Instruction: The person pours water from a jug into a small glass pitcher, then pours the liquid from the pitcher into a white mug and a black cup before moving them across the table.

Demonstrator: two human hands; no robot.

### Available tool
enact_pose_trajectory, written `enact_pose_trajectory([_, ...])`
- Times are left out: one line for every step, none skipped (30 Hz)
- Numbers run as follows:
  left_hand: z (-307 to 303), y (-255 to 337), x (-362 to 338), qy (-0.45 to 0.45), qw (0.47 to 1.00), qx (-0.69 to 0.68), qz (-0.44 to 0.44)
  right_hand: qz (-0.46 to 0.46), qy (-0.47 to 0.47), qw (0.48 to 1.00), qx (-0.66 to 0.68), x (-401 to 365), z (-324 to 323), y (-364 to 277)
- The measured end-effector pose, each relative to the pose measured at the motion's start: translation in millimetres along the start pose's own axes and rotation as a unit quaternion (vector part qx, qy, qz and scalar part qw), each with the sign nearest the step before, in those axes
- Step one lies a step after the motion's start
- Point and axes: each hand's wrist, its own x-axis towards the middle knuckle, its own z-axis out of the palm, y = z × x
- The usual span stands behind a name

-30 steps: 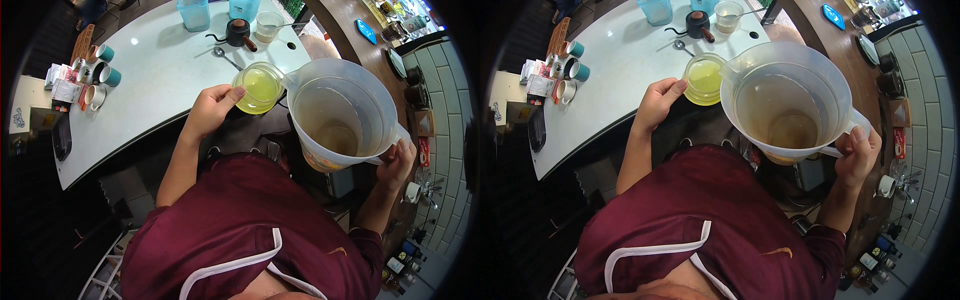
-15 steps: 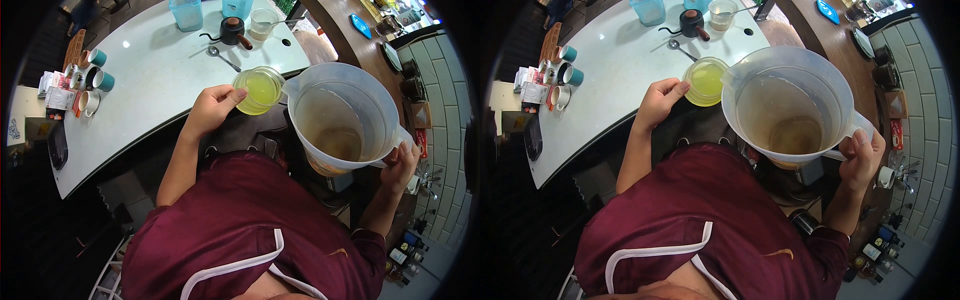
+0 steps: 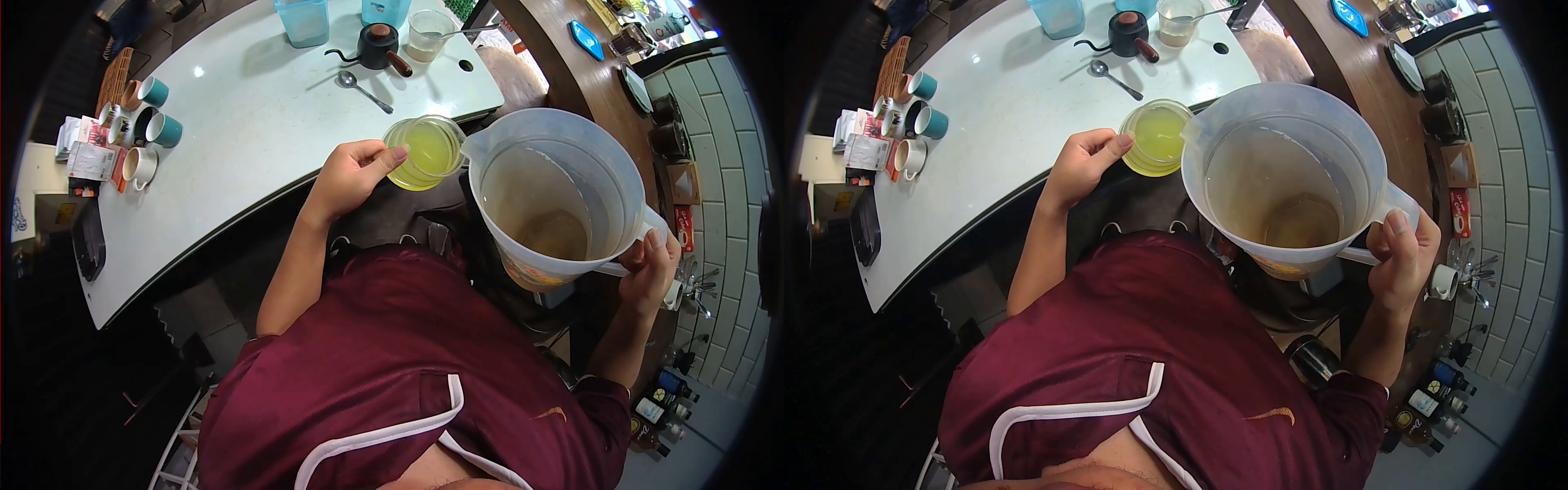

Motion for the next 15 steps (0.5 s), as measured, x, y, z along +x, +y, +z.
enact_pose_trajectory([0, 0, 0, -0.003, 1.000, -0.002, -0.009, -0.003, -0.009, 1.000, -0.004, -1, 0, 0])
enact_pose_trajectory([0, -2, 0, -0.004, 1.000, -0.002, -0.009, -0.003, -0.009, 1.000, -0.005, -1, 0, 0])
enact_pose_trajectory([2, -4, 0, -0.002, 1.000, -0.016, -0.009, -0.004, -0.014, 1.000, -0.006, -1, 0, 1])
enact_pose_trajectory([3, -6, 0, 0.000, 0.999, -0.030, -0.010, -0.005, -0.020, 1.000, -0.007, -2, 0, 2])
enact_pose_trajectory([3, -8, 0, 0.000, 0.999, -0.031, -0.010, -0.004, -0.020, 1.000, -0.008, -2, 1, 1])
enact_pose_trajectory([4, -9, 0, -0.001, 0.999, -0.039, -0.015, -0.006, -0.020, 1.000, -0.023, -3, 5, -2])
enact_pose_trajectory([4, -10, -1, -0.002, 0.999, -0.046, -0.021, -0.008, -0.019, 0.999, -0.038, -4, 7, -3])
enact_pose_trajectory([4, -11, -1, -0.002, 0.999, -0.046, -0.021, -0.008, -0.019, 0.999, -0.038, -5, 7, -2])
enact_pose_trajectory([5, -13, -1, 0.001, 0.999, -0.045, -0.019, -0.005, -0.023, 0.999, -0.037, -5, 7, -1])
enact_pose_trajectory([5, -14, -1, 0.004, 0.999, -0.045, -0.018, -0.002, -0.027, 0.999, -0.036, -5, 7, -1])
enact_pose_trajectory([5, -15, -1, 0.004, 0.999, -0.045, -0.018, -0.002, -0.027, 0.999, -0.037, -5, 7, -1])
enact_pose_trajectory([4, -16, -1, 0.002, 0.999, -0.041, -0.019, -0.001, -0.032, 0.999, -0.037, -6, 7, -1])
enact_pose_trajectory([4, -17, -2, 0.000, 0.999, -0.036, -0.019, 0.000, -0.036, 0.999, -0.036, -6, 8, -1])
enact_pose_trajectory([4, -15, -3, 0.000, 0.999, -0.037, -0.020, 0.000, -0.037, 0.999, -0.037, -7, 8, -1])
enact_pose_trajectory([5, -12, -4, -0.005, 0.999, -0.038, -0.031, 0.000, -0.036, 0.998, -0.043, -7, 9, -1])
